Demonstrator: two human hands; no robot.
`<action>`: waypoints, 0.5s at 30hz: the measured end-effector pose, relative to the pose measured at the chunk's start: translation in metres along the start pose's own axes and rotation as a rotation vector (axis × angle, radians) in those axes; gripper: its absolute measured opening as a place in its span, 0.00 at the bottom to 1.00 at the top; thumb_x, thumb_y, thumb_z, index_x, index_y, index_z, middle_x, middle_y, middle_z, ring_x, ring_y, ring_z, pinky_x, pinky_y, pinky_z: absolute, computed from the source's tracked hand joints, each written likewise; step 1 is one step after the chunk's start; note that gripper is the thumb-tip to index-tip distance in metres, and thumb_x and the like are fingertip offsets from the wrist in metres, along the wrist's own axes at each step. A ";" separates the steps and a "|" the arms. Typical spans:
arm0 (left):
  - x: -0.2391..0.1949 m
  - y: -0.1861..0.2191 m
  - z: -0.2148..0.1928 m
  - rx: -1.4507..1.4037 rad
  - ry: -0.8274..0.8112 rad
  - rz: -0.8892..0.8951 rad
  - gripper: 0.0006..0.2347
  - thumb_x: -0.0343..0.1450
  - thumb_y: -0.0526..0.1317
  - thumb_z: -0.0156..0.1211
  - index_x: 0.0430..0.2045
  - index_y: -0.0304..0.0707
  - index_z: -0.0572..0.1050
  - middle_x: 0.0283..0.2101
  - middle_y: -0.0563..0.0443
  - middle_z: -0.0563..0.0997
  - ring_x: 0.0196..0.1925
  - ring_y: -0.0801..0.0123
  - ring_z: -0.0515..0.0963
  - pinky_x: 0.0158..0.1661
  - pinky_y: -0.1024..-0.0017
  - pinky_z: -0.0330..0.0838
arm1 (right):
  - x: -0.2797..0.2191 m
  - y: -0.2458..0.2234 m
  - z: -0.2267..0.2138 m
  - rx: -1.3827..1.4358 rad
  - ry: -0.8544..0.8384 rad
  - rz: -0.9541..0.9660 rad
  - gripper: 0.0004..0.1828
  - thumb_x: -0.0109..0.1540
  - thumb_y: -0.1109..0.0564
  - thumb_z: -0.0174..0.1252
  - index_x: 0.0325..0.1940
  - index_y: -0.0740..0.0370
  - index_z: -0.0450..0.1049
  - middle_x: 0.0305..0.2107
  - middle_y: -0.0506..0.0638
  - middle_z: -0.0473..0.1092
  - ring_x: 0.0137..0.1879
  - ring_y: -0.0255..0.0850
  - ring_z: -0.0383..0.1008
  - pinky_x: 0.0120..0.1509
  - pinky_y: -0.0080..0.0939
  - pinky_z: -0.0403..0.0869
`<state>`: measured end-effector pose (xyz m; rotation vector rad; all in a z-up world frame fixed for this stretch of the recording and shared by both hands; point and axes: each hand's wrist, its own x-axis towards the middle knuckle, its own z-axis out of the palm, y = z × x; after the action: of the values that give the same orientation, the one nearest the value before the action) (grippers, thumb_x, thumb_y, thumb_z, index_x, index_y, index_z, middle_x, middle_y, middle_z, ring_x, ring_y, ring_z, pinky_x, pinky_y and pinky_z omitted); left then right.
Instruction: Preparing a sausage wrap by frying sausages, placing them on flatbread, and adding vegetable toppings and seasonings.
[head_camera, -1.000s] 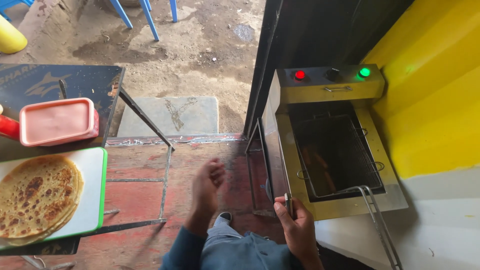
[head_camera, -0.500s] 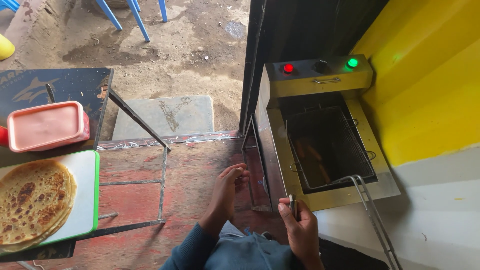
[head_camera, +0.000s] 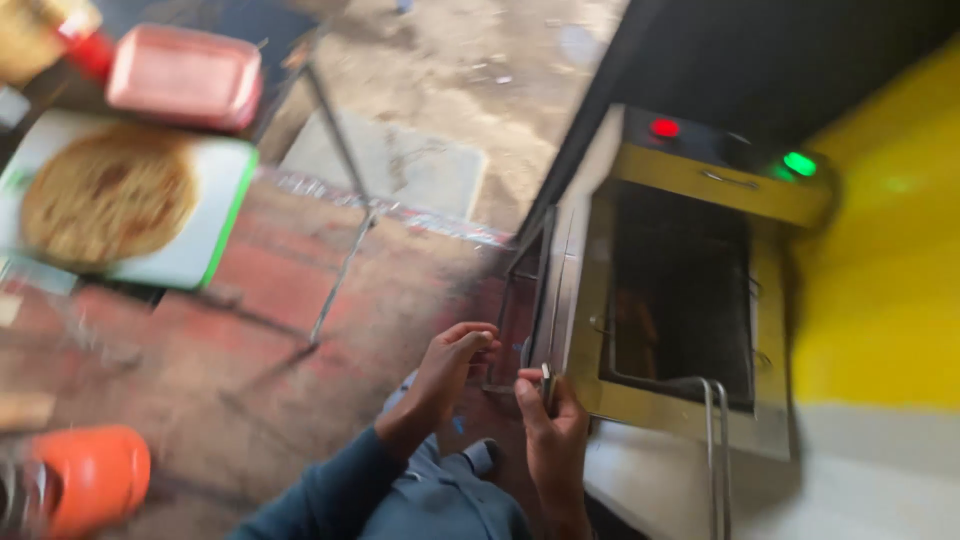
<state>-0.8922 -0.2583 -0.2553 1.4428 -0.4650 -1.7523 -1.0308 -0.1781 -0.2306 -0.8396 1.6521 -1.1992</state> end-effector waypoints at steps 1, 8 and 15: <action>-0.006 -0.012 -0.007 -0.058 0.057 0.008 0.10 0.70 0.38 0.61 0.42 0.35 0.83 0.34 0.46 0.86 0.31 0.71 0.79 0.34 0.77 0.70 | -0.001 0.004 -0.001 -0.034 -0.074 0.000 0.04 0.64 0.55 0.65 0.40 0.56 0.83 0.18 0.40 0.60 0.24 0.30 0.54 0.28 0.34 0.57; -0.064 0.013 -0.092 -0.139 0.243 0.050 0.10 0.69 0.42 0.59 0.41 0.42 0.80 0.37 0.52 0.85 0.37 0.72 0.79 0.41 0.74 0.70 | -0.010 -0.007 0.056 -0.107 -0.352 -0.112 0.05 0.65 0.58 0.65 0.43 0.59 0.84 0.24 0.42 0.68 0.30 0.31 0.62 0.37 0.32 0.63; -0.105 0.014 -0.193 -0.298 0.327 0.172 0.10 0.70 0.43 0.57 0.40 0.42 0.80 0.37 0.50 0.85 0.39 0.70 0.81 0.43 0.72 0.72 | -0.075 0.000 0.159 -0.158 -0.543 -0.224 0.06 0.64 0.57 0.66 0.42 0.60 0.85 0.26 0.43 0.72 0.33 0.31 0.65 0.40 0.32 0.66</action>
<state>-0.7037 -0.1470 -0.2321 1.3941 -0.1414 -1.3519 -0.8553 -0.1660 -0.2299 -1.3434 1.2364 -0.8827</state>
